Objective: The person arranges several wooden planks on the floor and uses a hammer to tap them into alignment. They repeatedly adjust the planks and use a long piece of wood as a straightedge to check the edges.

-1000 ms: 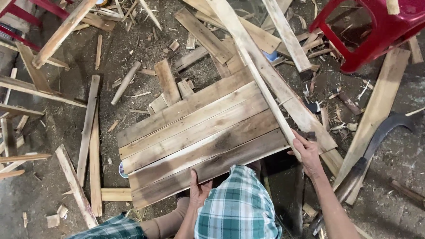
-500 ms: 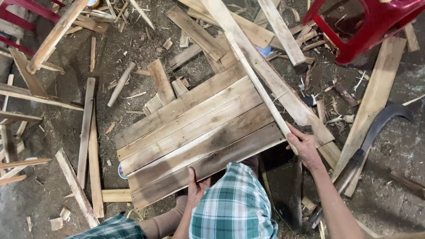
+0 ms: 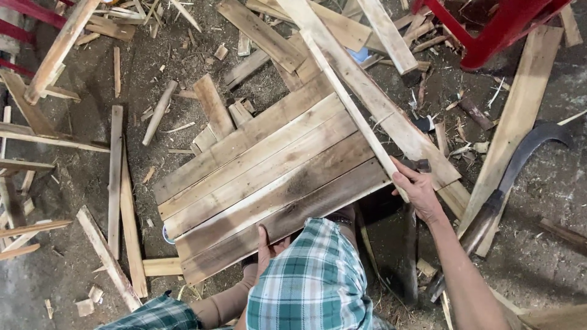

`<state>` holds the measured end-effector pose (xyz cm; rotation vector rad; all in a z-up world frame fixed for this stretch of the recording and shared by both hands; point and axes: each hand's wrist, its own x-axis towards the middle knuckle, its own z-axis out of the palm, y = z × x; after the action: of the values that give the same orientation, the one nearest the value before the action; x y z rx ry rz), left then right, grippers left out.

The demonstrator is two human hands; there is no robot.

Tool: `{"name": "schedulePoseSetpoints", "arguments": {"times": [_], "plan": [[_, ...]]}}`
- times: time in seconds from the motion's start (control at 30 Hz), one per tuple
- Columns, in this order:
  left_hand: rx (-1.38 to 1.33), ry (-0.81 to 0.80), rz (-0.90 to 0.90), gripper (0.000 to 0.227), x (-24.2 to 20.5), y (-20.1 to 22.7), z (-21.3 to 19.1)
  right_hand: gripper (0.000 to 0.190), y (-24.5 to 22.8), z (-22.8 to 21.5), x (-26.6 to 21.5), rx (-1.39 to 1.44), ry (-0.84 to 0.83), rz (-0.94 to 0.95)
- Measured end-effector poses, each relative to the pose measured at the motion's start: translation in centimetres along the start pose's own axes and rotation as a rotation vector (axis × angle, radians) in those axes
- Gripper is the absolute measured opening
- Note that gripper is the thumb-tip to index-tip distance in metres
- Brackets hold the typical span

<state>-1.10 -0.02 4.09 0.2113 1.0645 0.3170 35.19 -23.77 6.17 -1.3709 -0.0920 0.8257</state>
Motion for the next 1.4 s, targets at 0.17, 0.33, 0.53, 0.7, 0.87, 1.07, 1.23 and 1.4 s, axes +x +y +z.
{"name": "schedulePoseSetpoints", "arguments": {"times": [0.17, 0.33, 0.53, 0.7, 0.87, 1.07, 1.23, 1.4], "plan": [[-0.063, -0.141, -0.055, 0.070, -6.2, 1.0, 9.0, 0.044, 2.2, -0.2, 0.5, -0.024, 0.044, -0.033], [-0.092, -0.133, -0.054, 0.069, -10.2, 1.3, 15.1, 0.043, 2.9, 0.0, 0.3, -0.060, 0.094, -0.050], [-0.135, -0.120, -0.047, 0.067, -11.2, 1.6, 17.4, 0.044, 2.7, 0.1, 0.3, -0.040, 0.093, -0.042], [-0.172, -0.102, -0.046, 0.066, -8.9, 1.2, 15.7, 0.045, 2.5, 0.1, 0.1, -0.040, 0.086, -0.028], [-0.212, -0.093, -0.041, 0.066, -8.1, 1.1, 13.2, 0.045, 2.9, 0.0, 0.2, -0.035, 0.084, -0.029], [-0.263, -0.082, -0.033, 0.065, -5.3, 0.5, 8.8, 0.044, 3.0, 0.0, 0.2, -0.040, 0.090, -0.025], [-0.301, -0.076, -0.023, 0.065, -2.6, 0.2, 4.8, 0.042, 3.1, -0.1, 0.4, -0.032, 0.119, -0.038], [-0.403, -0.031, -0.043, 0.059, 0.0, -0.4, 2.4, 0.046, 2.7, -0.2, 0.6, -0.026, 0.120, -0.060]]}}
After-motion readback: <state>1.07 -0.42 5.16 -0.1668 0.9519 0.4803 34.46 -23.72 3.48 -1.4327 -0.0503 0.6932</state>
